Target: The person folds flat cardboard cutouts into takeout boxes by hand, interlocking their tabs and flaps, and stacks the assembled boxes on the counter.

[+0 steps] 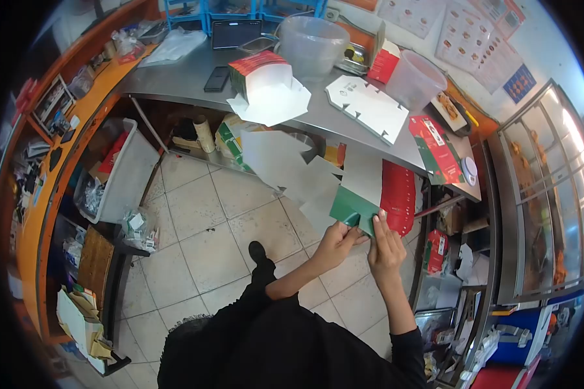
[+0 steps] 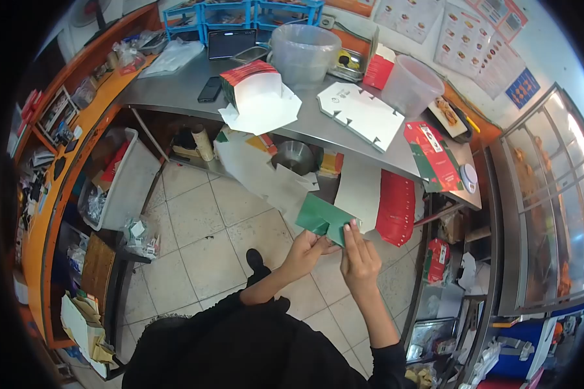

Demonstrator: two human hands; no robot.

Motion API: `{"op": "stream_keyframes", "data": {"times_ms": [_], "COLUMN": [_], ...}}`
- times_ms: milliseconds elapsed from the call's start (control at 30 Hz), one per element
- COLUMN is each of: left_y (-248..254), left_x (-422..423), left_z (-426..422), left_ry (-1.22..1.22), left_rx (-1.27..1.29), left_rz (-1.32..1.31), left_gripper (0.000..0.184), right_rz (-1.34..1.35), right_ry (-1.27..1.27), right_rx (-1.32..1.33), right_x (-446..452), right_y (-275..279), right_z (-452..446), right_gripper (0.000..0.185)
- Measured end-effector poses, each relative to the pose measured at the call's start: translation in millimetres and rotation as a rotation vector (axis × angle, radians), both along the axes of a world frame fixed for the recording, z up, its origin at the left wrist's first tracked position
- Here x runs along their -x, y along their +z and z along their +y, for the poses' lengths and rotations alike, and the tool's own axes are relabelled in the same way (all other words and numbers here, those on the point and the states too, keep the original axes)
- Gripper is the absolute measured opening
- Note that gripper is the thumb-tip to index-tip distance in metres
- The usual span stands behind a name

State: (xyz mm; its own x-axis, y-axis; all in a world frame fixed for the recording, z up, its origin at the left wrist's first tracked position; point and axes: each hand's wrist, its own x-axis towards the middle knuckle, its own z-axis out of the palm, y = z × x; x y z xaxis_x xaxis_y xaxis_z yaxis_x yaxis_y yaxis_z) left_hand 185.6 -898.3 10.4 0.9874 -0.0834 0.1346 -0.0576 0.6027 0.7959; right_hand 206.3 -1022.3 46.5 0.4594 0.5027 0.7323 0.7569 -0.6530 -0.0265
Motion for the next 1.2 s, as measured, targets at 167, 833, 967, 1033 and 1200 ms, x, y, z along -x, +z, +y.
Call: {"op": "stream_keyframes", "data": {"times_ms": [167,833,967,1033,1200], "left_y": [7,36,50,55,82], "left_x": [-7,-69,-62,-65,-59], "left_z": [40,274,320,341,433], "left_ry": [0.030,0.620,0.533,0.528,0.387], "left_rx": [-0.265,-0.528,-0.561,-0.608,-1.141], "left_rz": [-0.109,-0.197,-0.125,-0.085,-0.276], "left_gripper": [0.035,0.031,0.036,0.039,0.089], "right_rz": [0.174,-0.056,-0.308,-0.036,0.577], "right_ry": [0.127,0.839,0.955,1.053,1.053], "right_rx": [0.147,0.032,0.119,0.157,0.386], "right_x": [-9,-125,-153,-157,-183], "right_y": [33,99,117,147,156], "right_z": [37,324,361,378,421], "right_gripper": [0.043,0.016,0.019,0.032,0.057]}}
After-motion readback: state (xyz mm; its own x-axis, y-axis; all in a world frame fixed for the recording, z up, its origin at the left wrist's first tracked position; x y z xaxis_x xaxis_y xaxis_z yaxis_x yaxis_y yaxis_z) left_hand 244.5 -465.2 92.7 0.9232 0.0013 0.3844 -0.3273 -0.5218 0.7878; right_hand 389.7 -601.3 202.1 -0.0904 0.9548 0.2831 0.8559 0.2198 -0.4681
